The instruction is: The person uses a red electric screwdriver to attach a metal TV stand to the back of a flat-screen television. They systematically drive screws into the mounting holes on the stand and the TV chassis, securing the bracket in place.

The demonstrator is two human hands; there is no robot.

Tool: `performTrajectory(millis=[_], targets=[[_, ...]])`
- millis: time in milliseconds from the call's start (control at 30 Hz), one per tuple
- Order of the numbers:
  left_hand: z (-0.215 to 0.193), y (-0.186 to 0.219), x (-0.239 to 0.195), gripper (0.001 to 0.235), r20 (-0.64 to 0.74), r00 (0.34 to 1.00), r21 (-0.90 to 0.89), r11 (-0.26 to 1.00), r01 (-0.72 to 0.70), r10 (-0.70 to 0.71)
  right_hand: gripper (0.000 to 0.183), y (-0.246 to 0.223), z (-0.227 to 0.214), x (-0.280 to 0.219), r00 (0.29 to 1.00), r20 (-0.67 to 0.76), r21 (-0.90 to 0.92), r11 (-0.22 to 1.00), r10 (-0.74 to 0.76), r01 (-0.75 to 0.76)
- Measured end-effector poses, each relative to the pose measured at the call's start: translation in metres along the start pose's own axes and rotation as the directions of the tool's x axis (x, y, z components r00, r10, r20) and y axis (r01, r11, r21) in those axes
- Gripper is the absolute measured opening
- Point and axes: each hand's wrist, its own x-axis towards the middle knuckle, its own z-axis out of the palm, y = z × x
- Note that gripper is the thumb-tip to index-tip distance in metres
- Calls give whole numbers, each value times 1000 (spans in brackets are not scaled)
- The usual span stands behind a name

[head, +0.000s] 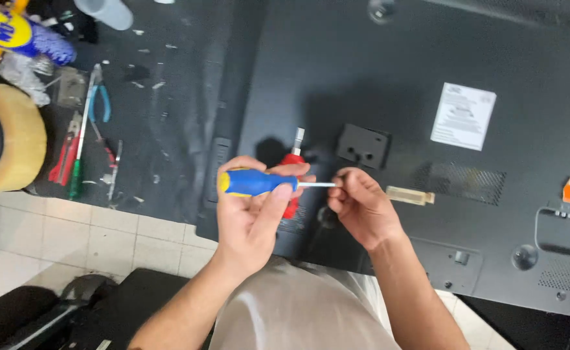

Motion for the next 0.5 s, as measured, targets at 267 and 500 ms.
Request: performTrajectory(millis=[267, 500], targets=[[-2, -22, 8, 43, -344, 900, 572, 820, -24, 267, 23, -45, -7, -16, 999, 43, -78, 997, 26, -22], [-280, -103, 33, 26, -150, 940, 853, -441, 280, 307, 26, -62, -41, -15, 998, -35, -69, 996, 52, -55]])
